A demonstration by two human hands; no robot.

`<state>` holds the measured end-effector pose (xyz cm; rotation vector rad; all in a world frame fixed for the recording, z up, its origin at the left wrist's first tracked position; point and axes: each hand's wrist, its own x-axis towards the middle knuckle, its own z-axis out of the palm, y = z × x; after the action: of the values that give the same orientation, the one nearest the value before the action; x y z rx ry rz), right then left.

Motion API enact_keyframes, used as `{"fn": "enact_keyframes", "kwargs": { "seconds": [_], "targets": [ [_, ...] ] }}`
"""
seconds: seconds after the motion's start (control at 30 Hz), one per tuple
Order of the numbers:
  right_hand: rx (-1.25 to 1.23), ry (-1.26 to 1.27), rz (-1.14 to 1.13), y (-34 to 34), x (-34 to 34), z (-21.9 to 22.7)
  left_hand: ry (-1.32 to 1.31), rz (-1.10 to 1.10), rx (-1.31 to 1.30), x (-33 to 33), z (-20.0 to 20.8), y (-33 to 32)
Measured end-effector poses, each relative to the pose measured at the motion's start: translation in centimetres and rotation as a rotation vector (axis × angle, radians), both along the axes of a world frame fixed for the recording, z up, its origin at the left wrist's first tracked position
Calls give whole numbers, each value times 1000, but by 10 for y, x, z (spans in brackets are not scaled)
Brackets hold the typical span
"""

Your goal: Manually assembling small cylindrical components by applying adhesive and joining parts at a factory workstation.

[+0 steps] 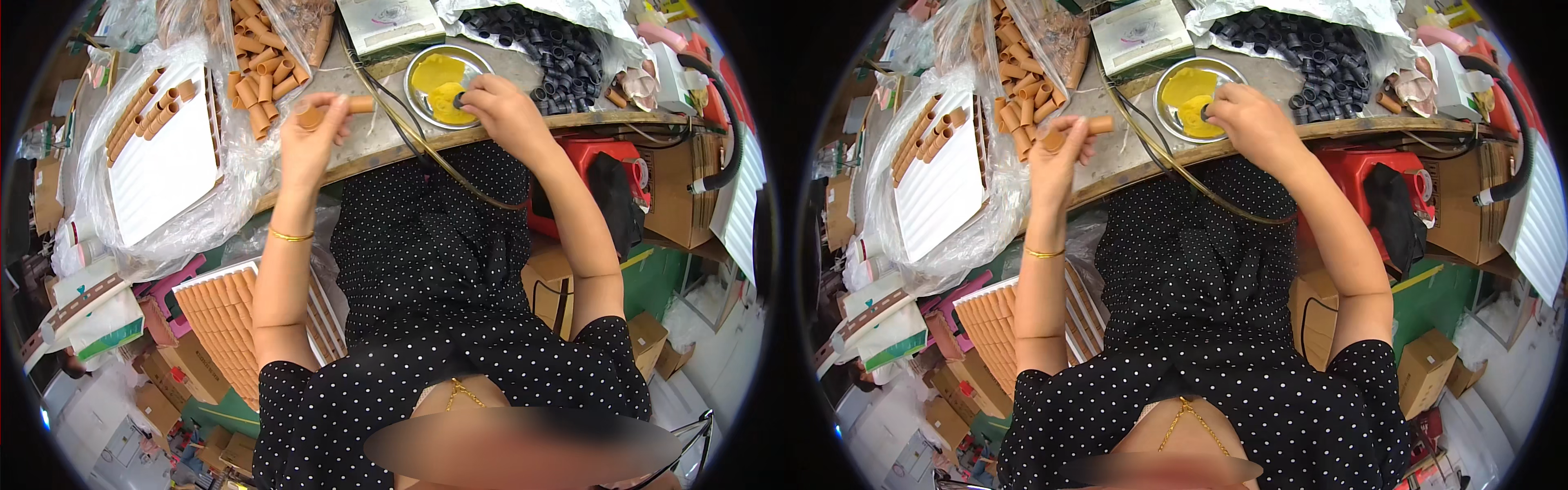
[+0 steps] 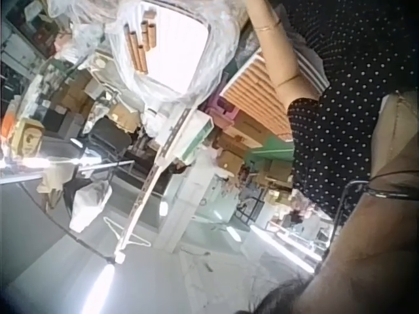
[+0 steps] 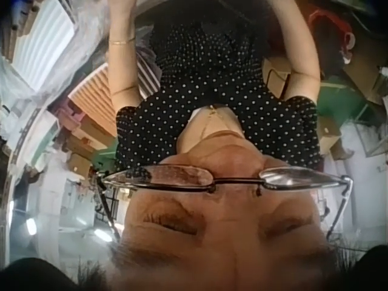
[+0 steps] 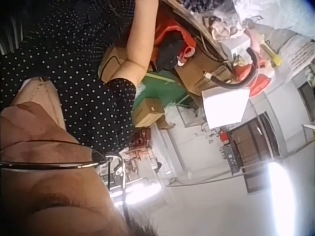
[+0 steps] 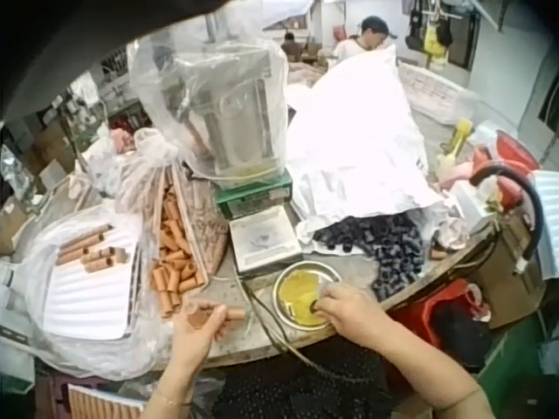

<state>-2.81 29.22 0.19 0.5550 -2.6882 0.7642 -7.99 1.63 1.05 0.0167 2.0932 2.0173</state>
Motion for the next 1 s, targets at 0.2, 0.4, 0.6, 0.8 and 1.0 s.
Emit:
{"fn": "enact_keyframes", "kwargs": {
  "seconds": [0.2,0.4,0.6,0.8,1.0],
  "targets": [
    [273,-51,-14,-10,-1,-2,-223,-52,317,11,-8,17],
    [-275,-169,-108,-7,-6,16,-522,-71,613,11,-16,32],
    [-627,-137,120,-41,-18,28,-584,-132,718,12,-6,33],
    [-577,-116,-43,-40,-12,15,-194,-14,447,25,-7,49],
    [-207,-72,123,-61,-5,28,349,-198,-224,-2,14,20]
  ]
}}
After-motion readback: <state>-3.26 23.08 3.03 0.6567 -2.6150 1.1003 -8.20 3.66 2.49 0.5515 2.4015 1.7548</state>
